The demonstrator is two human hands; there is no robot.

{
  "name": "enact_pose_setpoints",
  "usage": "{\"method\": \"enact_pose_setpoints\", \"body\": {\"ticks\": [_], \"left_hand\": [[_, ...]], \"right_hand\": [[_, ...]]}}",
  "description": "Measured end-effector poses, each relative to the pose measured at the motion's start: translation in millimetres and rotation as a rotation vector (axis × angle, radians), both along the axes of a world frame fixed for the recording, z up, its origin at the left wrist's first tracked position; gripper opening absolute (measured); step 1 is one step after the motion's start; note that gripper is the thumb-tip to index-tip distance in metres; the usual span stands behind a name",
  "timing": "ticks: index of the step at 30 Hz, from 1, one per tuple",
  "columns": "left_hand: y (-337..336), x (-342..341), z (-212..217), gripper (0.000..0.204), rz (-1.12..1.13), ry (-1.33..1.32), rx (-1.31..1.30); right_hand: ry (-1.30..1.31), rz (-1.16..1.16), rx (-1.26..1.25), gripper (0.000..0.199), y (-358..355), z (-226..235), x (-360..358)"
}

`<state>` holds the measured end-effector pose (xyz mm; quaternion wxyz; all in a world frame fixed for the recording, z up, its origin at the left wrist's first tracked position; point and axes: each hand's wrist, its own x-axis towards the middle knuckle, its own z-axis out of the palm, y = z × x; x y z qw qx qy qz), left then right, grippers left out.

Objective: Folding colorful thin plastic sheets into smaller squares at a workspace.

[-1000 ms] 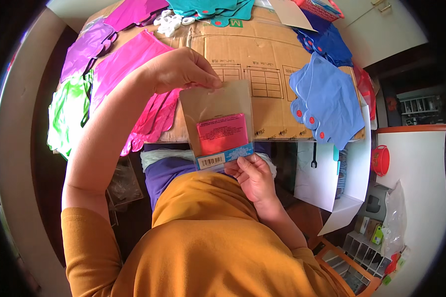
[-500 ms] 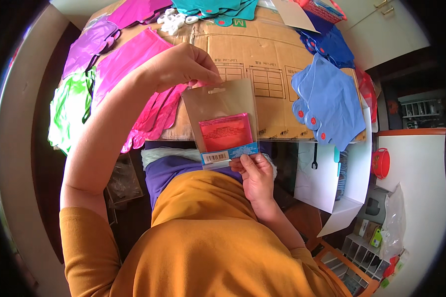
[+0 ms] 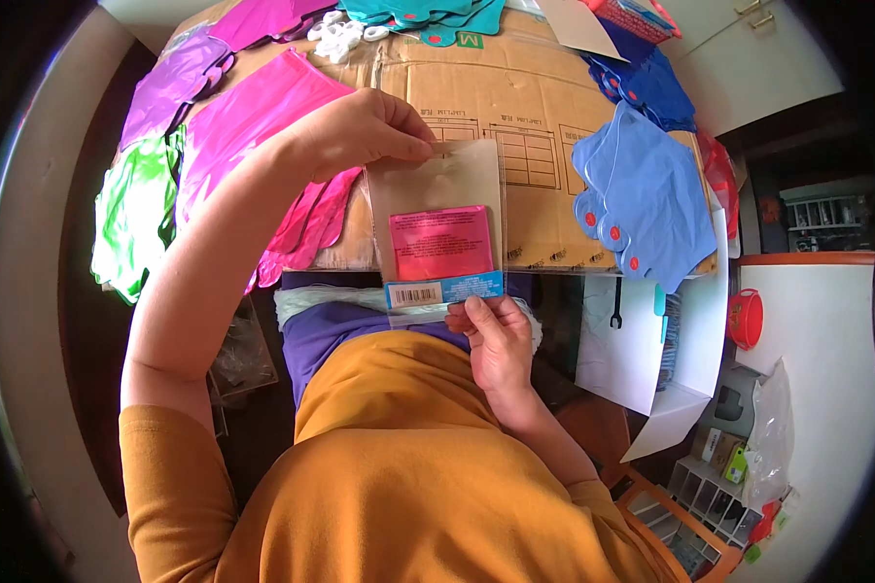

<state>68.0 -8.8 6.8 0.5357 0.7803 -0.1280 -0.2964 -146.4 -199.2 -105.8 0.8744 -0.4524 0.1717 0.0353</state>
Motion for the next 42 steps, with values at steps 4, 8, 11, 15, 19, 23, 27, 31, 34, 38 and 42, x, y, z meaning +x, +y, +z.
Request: {"method": "enact_pose_setpoints", "body": {"ticks": [4,8,11,15,19,23,27,31,34,38,42], "left_hand": [[-5.0,5.0,-10.6,0.024,0.016,-0.124,0.145],[-15.5,2.8,3.0,0.033,-0.060,-0.145,0.283],[-23.3,0.0,6.0,0.037,-0.076,-0.258,0.348],[-25.0,1.5,-8.3,0.035,-0.045,-0.376,0.393],[-26.8,-5.2,-26.9,0.020,0.097,-1.011,0.250],[-27.1,-39.6,-21.6,0.024,-0.103,-1.166,0.180],[-31.2,-63.5,-31.7,0.029,-0.199,-0.880,0.217],[-37.3,-63.7,-30.6,0.035,-0.164,-0.799,0.315],[-37.2,-59.7,-30.5,0.036,-0.211,-0.736,0.338],[-35.8,-58.6,-39.7,0.032,-0.188,-0.770,0.273],[-35.7,-61.8,-42.0,0.037,-0.206,-0.934,0.275]], "right_hand": [[-0.025,-0.001,-0.060,0.011,2.2,1.0,0.6],[-0.032,0.003,-0.057,0.013,-0.6,-2.3,1.3],[-0.033,0.009,-0.047,0.014,-1.2,-1.9,3.2],[-0.031,-0.022,-0.018,0.016,6.3,16.5,10.1],[-0.021,0.068,-0.077,0.018,-1.4,13.9,8.8],[0.003,0.040,-0.030,0.015,-3.5,15.3,10.4],[0.002,0.061,-0.051,0.016,-2.5,15.0,14.0],[-0.062,0.063,-0.171,0.017,-6.4,12.8,17.6],[-0.070,0.078,-0.199,0.017,-6.9,12.8,17.9],[-0.014,0.106,-0.174,0.018,-7.3,17.9,17.8],[0.077,0.120,-0.061,0.021,-11.0,23.9,16.5]]}}
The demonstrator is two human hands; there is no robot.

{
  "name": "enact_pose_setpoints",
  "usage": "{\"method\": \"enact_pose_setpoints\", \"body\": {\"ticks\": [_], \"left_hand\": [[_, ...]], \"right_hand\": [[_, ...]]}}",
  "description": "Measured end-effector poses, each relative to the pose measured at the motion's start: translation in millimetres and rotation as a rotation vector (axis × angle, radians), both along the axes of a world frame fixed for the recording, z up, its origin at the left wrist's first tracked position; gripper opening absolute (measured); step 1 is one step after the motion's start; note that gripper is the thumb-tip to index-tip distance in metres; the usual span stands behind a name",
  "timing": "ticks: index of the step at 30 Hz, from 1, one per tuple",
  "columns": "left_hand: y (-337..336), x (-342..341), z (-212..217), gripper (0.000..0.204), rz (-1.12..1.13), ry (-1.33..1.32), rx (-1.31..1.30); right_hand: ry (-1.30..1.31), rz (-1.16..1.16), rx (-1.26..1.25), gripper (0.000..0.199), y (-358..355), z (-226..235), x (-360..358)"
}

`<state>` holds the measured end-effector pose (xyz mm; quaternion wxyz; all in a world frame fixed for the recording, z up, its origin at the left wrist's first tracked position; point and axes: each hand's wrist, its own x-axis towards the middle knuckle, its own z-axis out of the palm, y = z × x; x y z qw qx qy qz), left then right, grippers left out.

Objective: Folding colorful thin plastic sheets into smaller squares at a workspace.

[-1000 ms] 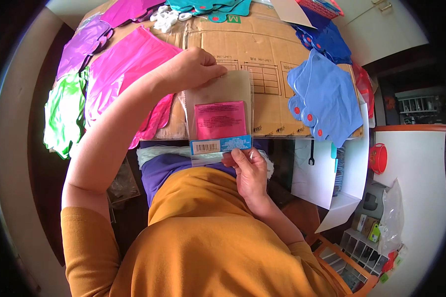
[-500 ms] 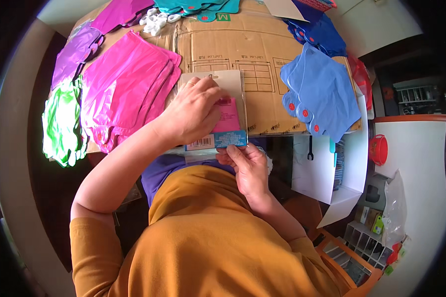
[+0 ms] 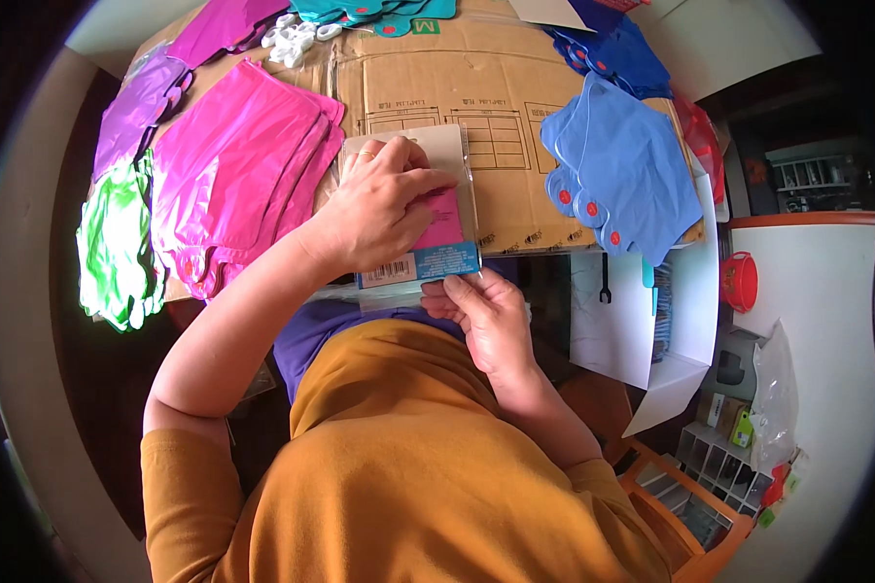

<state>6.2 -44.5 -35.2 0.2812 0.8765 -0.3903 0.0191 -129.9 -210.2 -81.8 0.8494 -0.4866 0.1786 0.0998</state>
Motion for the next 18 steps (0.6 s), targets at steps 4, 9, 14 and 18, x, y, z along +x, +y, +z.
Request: {"method": "enact_pose_setpoints", "body": {"ticks": [4,9,14,18], "left_hand": [[4.4,0.5,2.6,0.041,-0.035,0.005,-0.023],[8.3,4.2,1.5,0.040,-0.067,0.022,-0.135],[11.2,-3.0,1.6,0.036,-0.041,-0.057,-0.327],[21.4,-43.8,6.3,0.036,-0.122,-0.267,-0.169]], "right_hand": [[0.049,0.010,0.022,0.019,-1.5,4.4,-1.9],[0.006,-0.068,-0.060,0.014,0.4,-2.2,0.3],[-0.022,-0.175,-0.068,0.014,11.3,-3.7,0.6],[-0.020,-0.179,-0.074,0.014,15.1,-0.4,-0.5]]}}
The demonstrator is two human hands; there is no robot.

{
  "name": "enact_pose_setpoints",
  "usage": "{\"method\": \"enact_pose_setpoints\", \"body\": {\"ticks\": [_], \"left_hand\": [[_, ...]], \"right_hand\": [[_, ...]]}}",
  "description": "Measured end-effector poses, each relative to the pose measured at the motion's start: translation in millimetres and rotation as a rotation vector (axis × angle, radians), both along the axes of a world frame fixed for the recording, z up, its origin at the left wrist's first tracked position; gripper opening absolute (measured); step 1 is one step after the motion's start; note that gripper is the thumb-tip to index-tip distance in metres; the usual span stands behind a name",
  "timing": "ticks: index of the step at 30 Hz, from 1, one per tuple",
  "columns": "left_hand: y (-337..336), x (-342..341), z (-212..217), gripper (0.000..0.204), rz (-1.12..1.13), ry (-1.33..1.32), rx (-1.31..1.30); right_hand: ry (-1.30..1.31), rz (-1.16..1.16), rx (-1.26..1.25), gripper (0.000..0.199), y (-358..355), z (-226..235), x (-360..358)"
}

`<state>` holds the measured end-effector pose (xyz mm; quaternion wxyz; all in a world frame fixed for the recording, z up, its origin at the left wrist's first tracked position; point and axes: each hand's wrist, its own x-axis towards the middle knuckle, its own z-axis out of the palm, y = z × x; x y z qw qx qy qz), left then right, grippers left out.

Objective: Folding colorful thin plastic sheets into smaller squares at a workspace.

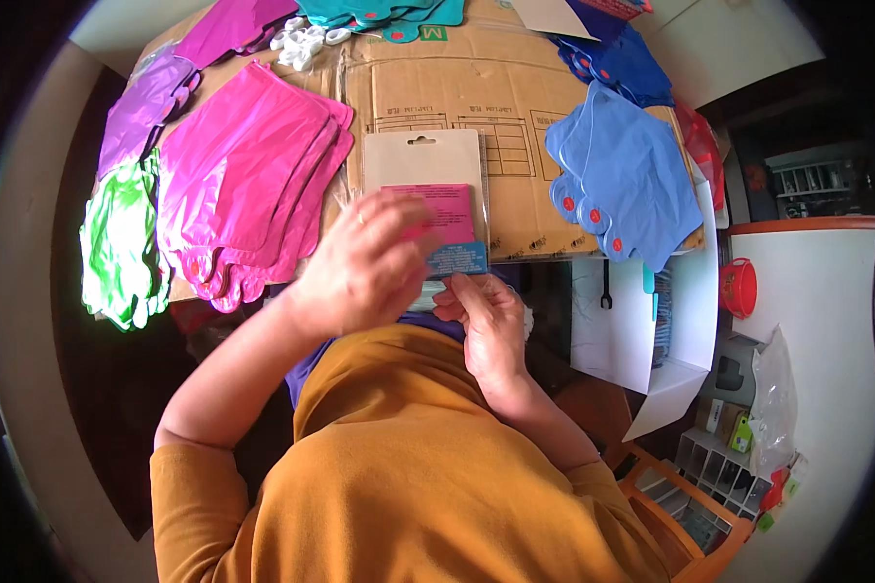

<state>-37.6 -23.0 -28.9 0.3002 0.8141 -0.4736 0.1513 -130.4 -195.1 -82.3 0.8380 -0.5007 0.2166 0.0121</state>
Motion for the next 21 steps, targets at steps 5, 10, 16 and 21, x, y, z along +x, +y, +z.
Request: {"method": "enact_pose_setpoints", "body": {"ticks": [5,10,16,21], "left_hand": [[7.4,-15.2,-21.2,0.042,0.040,0.001,0.070],[10.6,-5.8,1.7,0.041,-0.039,0.241,0.092],[-9.7,33.2,5.4,0.045,-0.058,0.128,0.022],[-14.7,32.5,-4.3,0.054,0.038,0.126,0.109]], "right_hand": [[-0.028,0.093,0.008,0.013,-4.9,2.1,-0.4],[-0.118,0.159,-0.047,0.017,-8.8,-4.7,-0.1],[-0.088,0.152,-0.088,0.018,-8.6,-3.4,2.1],[-0.105,0.115,-0.170,0.015,-7.3,-2.4,1.0]]}}
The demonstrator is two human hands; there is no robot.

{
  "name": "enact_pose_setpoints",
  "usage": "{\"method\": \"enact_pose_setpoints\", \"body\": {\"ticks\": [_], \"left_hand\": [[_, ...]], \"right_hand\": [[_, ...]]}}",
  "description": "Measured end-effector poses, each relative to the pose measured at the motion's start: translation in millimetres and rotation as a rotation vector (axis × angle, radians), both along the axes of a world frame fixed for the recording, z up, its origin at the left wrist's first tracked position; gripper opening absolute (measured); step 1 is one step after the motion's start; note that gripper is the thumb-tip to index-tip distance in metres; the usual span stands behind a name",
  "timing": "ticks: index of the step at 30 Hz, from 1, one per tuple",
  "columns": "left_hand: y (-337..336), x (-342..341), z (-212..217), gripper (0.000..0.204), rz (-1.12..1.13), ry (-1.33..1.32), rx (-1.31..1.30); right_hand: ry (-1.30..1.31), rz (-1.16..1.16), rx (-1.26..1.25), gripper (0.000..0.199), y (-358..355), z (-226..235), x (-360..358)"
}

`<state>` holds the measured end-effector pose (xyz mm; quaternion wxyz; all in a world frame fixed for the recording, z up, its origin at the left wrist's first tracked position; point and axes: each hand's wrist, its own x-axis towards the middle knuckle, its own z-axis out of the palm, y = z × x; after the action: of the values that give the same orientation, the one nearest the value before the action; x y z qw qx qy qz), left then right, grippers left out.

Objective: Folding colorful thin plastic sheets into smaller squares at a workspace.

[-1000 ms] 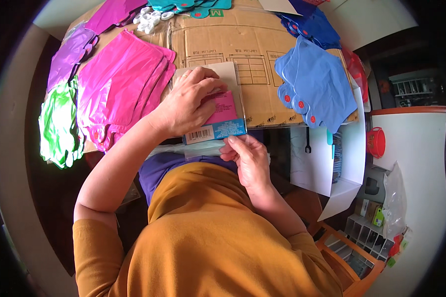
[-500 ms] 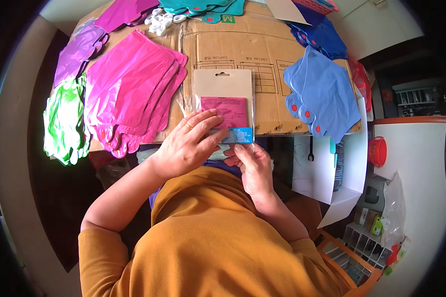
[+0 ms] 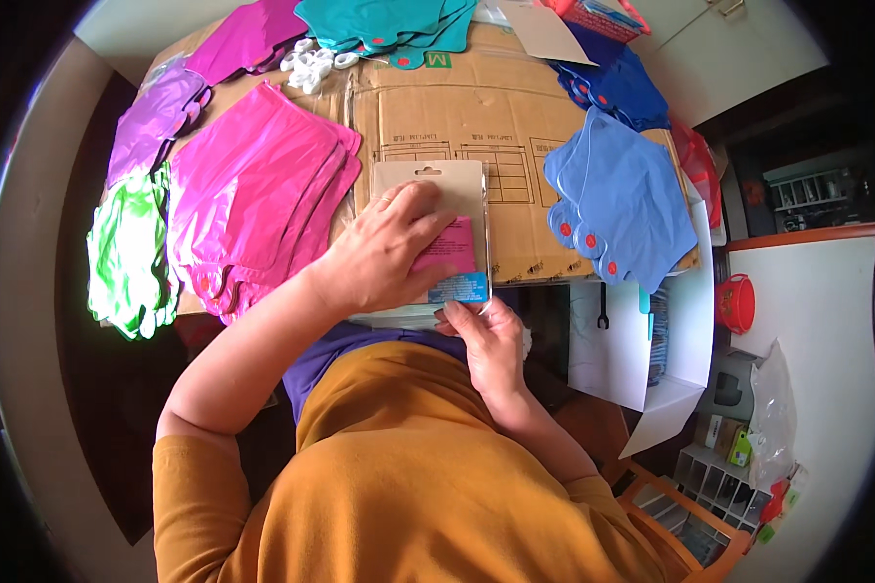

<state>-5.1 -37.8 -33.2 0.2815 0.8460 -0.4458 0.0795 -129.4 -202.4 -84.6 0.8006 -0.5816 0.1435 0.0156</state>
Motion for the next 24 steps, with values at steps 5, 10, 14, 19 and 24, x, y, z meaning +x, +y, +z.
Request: {"method": "enact_pose_setpoints", "body": {"ticks": [5,10,14,19,24], "left_hand": [[-6.2,-4.4,1.3,0.055,0.078,-0.011,0.002],[-6.3,-2.1,1.7,0.054,0.080,0.013,0.010],[-13.5,3.4,0.0,0.060,0.119,-0.095,0.026],[-21.1,0.5,-2.1,0.076,0.017,-0.103,0.082],[-11.3,4.2,6.0,0.068,-0.111,-0.061,0.014]], "right_hand": [[-0.040,-0.004,-0.087,0.011,2.0,-3.3,-1.2],[0.001,-0.050,-0.043,0.014,6.0,3.8,0.5],[0.062,-0.028,-0.007,0.015,2.2,4.1,2.8],[0.122,-0.008,-0.044,0.018,-2.7,8.1,9.7],[0.160,0.045,-0.113,0.028,-12.9,11.7,16.6]]}}
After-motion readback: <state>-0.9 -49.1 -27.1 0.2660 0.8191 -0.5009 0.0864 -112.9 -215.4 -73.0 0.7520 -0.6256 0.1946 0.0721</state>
